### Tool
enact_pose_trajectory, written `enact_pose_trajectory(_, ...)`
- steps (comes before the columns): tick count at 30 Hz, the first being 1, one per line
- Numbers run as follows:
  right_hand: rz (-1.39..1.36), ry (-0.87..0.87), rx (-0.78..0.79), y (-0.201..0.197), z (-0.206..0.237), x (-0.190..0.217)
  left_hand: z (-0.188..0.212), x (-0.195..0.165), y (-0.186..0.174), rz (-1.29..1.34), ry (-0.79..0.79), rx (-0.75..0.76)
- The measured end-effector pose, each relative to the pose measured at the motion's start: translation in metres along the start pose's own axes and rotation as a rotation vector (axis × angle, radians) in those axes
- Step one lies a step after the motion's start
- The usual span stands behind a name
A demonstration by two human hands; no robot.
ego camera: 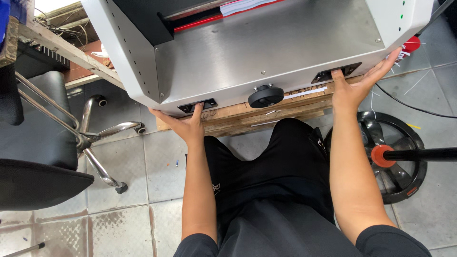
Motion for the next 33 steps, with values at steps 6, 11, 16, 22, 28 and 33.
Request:
enact_pose_trajectory(6,0.000,0.015,0.004,0.001,-0.002,0.009,0.001,-0.002,0.001,0.041,-0.010,0.004)
enact_pose_trajectory(11,-0.026,0.002,0.007,0.001,-0.002,0.014,0.001,-0.006,0.000,0.044,0.009,0.001)
enact_pose_trajectory(16,-0.022,-0.030,0.000,0.000,-0.003,0.015,0.001,-0.008,0.000,0.056,0.012,-0.006)
enact_pose_trajectory(22,-0.001,-0.021,-0.001,0.000,-0.002,0.006,0.001,-0.010,0.000,0.050,0.024,-0.004)
enact_pose_trajectory(28,-0.029,-0.014,-0.001,-0.001,0.001,-0.004,0.002,-0.010,0.000,0.059,0.026,-0.005)
enact_pose_trajectory(33,-0.013,-0.016,-0.005,-0.002,0.002,-0.013,0.001,-0.010,-0.001,0.041,0.037,-0.009)
Point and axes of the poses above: each hand's wrist, its own z-axis away from the middle knuckle, its own y-axis out of the palm, x = y × z, the point moved 10 cm from there along -z, towards the middle knuckle, and after that the axes turned 3 degrees about x, right-handed, at the moved point
